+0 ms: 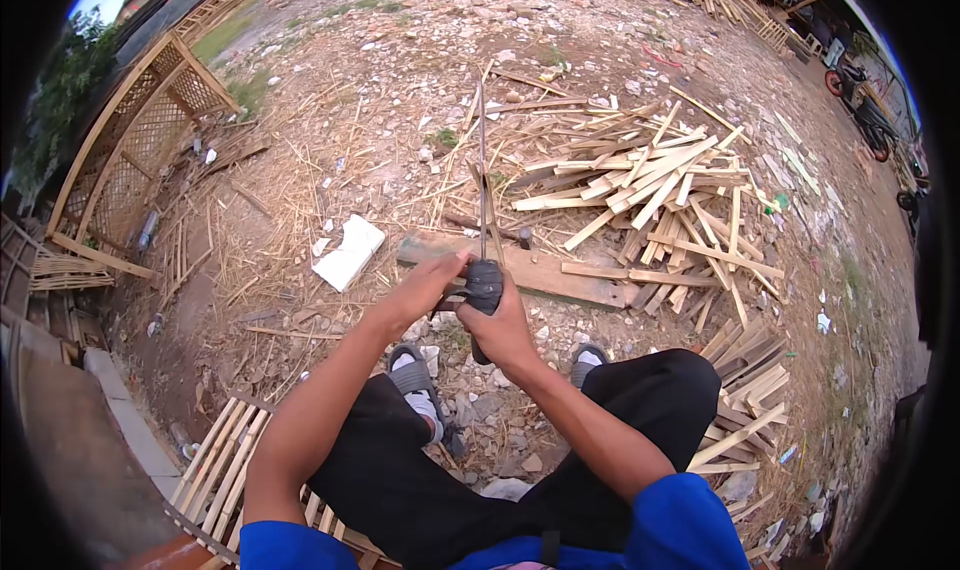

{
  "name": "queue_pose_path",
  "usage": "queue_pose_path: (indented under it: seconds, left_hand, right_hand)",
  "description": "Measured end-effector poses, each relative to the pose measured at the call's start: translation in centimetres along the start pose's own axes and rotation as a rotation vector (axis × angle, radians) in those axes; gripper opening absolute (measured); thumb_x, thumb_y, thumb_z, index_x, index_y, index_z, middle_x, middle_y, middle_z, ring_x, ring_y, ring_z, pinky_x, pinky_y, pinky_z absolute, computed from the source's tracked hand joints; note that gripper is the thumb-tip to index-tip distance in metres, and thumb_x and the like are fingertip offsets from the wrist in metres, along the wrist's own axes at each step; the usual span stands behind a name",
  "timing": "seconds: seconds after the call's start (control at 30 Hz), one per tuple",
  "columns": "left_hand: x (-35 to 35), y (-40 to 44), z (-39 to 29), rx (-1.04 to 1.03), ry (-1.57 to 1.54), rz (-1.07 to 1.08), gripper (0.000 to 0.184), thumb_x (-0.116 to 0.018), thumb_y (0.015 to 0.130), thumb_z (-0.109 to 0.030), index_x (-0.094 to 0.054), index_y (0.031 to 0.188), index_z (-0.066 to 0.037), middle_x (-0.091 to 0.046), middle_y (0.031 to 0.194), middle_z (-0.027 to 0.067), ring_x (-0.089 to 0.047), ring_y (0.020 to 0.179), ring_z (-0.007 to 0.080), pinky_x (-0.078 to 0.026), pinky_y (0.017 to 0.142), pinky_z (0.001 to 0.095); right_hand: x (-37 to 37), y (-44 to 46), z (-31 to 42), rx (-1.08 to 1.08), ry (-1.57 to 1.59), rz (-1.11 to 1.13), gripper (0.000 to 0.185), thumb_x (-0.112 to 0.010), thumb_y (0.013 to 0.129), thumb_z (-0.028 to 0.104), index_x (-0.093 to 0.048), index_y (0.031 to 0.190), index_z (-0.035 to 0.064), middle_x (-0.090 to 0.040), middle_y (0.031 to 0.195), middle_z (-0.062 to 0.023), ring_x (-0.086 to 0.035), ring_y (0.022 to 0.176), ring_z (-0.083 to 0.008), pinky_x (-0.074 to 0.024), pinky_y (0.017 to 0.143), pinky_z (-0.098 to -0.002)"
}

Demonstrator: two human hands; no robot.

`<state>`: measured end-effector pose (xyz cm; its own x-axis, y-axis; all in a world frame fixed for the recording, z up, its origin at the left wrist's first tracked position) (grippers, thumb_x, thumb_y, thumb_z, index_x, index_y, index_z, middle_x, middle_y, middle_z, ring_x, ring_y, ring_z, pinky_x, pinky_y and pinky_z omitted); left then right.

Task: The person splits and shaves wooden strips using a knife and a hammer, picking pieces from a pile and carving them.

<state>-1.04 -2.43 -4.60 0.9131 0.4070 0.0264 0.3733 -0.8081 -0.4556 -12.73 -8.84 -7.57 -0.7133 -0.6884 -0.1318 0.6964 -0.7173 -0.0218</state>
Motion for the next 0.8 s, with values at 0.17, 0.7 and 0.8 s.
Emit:
queue_pose_path:
  seconds: [0.17,0.7,0.8]
  left_hand:
    - [3.6,-1.9,-2.0,-0.468,0.322,-0.374,0.041,-0.062,0.095,-0.030,-0.057,0.126,-0.004,-0.061,0.118,0.0102,-0.060,0.106,0.0215,-0.050,0.085,0.0348]
    - [3.7,-1.4,-8.5,-0.965,0.555,-0.458,0.015,-0.073,0.084,-0.008,-0.067,0.094,0.000,-0.070,0.084,0.0098,-0.070,0.080,0.0184,-0.057,0.071,0.0299]
    - [3.1,-1.4,-8.4,-0.921,0.589,-0.471,0.015,-0.074,0.084,-0.010,-0.064,0.089,0.001,-0.069,0.079,0.0098,-0.069,0.074,0.0180,-0.056,0.066,0.0301]
  right_hand:
    - [0.4,-0.3,0.5,-0.067,-0.067,0.045,0.043,-0.071,0.072,0.012,-0.052,0.109,0.0008,-0.059,0.085,-0.0072,-0.056,0.072,-0.0154,-0.0469,0.065,-0.0315]
    - [4.7,-0.5,1.4,-0.090,-0.219,0.291,0.040,-0.080,0.072,0.012,-0.057,0.104,0.0026,-0.060,0.087,-0.0020,-0.056,0.079,-0.0111,-0.0463,0.071,-0.0267]
    - [4.3,-0.7,2.0,-0.071,-0.308,0.205,0.039,-0.081,0.070,0.012,-0.058,0.101,0.0016,-0.061,0.084,-0.0023,-0.055,0.076,-0.0111,-0.0462,0.071,-0.0280]
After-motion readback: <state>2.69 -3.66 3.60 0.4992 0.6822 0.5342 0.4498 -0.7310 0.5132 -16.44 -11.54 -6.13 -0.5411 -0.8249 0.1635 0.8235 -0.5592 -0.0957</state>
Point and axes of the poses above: each hand's wrist, its own y-axis towards the middle knuckle, its own x-axis out of the back of the hand, z = x × y, the point moved 5 cm from there along y, towards the middle knuckle
